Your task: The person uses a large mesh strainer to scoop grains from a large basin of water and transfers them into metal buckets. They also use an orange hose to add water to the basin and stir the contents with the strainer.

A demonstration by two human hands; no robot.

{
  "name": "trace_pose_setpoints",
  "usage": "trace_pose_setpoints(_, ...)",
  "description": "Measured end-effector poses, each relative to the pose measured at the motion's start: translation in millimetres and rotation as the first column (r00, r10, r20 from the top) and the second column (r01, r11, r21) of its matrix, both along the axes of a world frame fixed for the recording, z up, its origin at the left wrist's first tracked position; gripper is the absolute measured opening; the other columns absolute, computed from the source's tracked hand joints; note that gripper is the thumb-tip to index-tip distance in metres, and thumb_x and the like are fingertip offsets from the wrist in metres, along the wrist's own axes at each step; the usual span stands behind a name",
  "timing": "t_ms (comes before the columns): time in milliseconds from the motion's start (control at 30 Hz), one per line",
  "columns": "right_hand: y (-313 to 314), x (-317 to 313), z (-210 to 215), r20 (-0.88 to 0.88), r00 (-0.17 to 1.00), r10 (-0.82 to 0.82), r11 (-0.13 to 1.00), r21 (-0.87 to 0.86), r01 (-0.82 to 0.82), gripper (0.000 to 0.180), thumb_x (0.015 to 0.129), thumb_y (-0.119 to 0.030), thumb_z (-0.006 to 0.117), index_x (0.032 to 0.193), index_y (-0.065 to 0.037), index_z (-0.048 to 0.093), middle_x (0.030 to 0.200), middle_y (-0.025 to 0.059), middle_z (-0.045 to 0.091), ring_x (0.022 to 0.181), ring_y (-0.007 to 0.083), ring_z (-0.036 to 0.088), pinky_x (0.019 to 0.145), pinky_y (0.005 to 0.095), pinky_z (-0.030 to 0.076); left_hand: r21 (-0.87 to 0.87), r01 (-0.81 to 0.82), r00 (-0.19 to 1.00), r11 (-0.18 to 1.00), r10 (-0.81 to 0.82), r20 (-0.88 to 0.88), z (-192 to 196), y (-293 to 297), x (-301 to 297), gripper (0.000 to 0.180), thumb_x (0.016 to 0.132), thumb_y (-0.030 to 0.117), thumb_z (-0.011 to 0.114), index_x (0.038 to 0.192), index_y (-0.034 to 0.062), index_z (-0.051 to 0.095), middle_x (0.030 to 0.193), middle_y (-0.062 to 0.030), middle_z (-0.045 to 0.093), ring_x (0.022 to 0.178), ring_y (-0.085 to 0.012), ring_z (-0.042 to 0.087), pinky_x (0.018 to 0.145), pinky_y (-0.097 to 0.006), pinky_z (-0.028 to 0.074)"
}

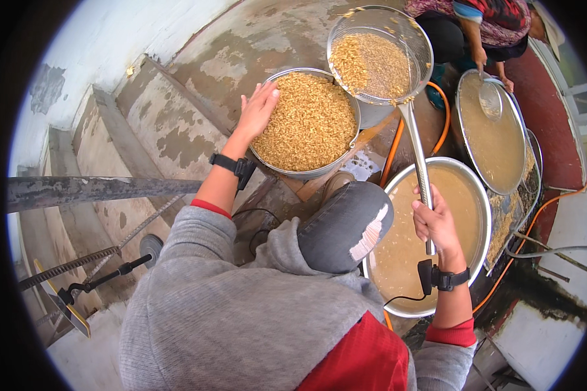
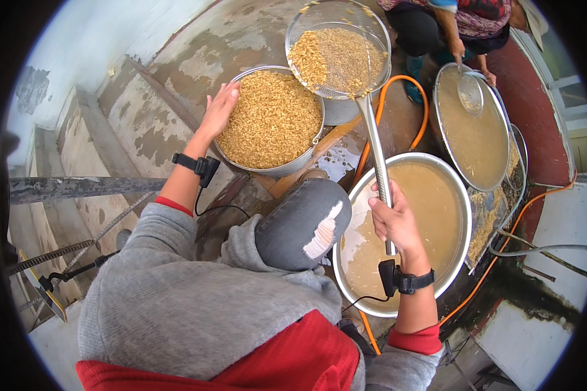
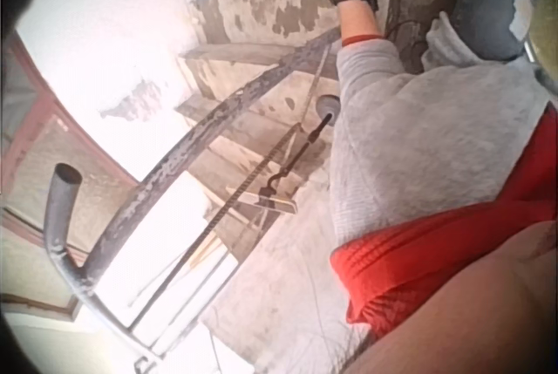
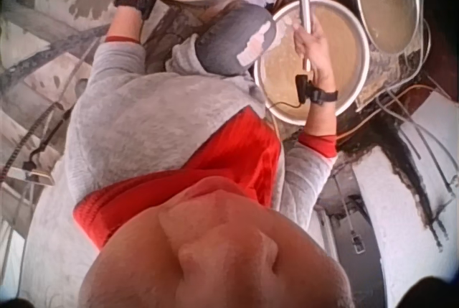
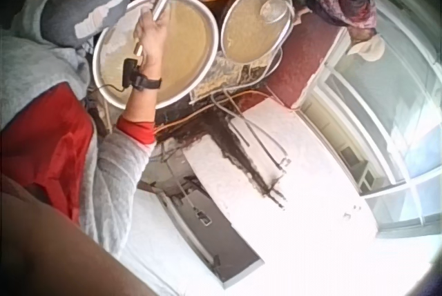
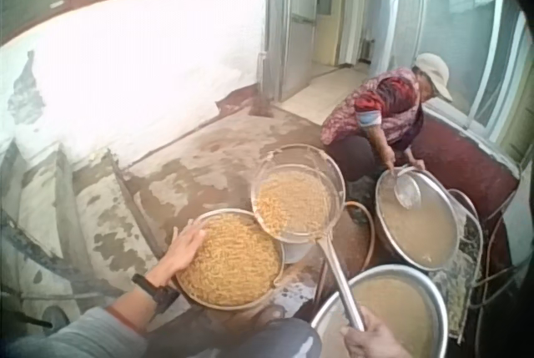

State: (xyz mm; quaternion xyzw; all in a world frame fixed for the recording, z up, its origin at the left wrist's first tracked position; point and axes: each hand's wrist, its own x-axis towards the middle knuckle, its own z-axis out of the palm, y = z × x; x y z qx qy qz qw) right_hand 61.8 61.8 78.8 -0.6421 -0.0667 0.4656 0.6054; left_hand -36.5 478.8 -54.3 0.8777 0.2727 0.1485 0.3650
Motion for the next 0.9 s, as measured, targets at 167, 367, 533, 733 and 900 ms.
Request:
trace_pose_setpoints(167,-55,-22,-10,-0.194,0.963,-0.187,0.962,0.161,0.219,0.019,0.092,-0.008,0.051,0.109,-0.006,0.044,0.051,-0.0066,0.031,0.035,0.0035,0.028,0.032,0.0187,0.026,0.038,-0.039,0.946,0.999,0.025,0.324,27,-8,-7,0.039,0.097,0.035,0.041,0.123,0.0104,0.056,0.13,-0.0103,0.053,0.132,-0.0256,0.036,0.112,-0.048,0.005)
trace_pose_setpoints(367,-154,-82,-58,-0.348,0.813,-0.467,0.768,0.297,0.568,0.023,0.093,-0.01,0.048,0.115,-0.004,0.044,0.059,-0.0049,0.035,0.038,0.0014,0.031,0.03,0.0167,0.026,-0.18,-0.111,0.795,0.977,0.196,0.574,82,-26,-14,0.021,0.087,0.0,0.057,0.107,0.0003,0.064,0.098,-0.0098,0.068,0.092,-0.0135,0.064,0.083,-0.026,0.049)
trace_pose_setpoints(533,-232,-144,-125,-0.467,0.627,-0.623,0.584,0.255,0.77,0.021,0.096,-0.011,0.044,0.116,-0.006,0.045,0.058,-0.0048,0.032,0.039,0.0025,0.028,0.03,0.0183,0.025,-0.285,0.048,0.699,0.957,0.172,0.694,156,-80,-12,0.016,0.086,-0.002,0.058,0.101,-0.003,0.063,0.096,-0.0122,0.068,0.092,-0.0155,0.064,0.084,-0.025,0.049)
trace_pose_setpoints(733,-267,-181,-239,-0.626,0.397,-0.672,0.494,0.021,0.869,0.008,0.095,-0.017,0.049,0.097,-0.009,0.05,0.055,-0.0067,0.031,0.039,0.004,0.03,0.034,0.0205,0.028,-0.302,0.558,0.598,0.773,-0.121,0.792,221,-220,8,0.023,0.088,0.006,0.059,0.109,-0.002,0.059,0.103,-0.0113,0.064,0.097,-0.0164,0.061,0.086,-0.029,0.049)
trace_pose_setpoints(900,-267,-177,-281,-0.332,0.458,-0.825,0.524,-0.146,0.839,0.021,0.094,-0.014,0.051,0.077,-0.012,0.039,0.054,-0.0059,0.032,0.039,0.0062,0.029,0.033,0.0218,0.026,-0.304,0.837,0.503,0.454,-0.425,0.752,229,-341,27,0.025,0.089,0.006,0.058,0.113,-0.0011,0.057,0.112,-0.0109,0.061,0.102,-0.0169,0.058,0.089,-0.029,0.047)
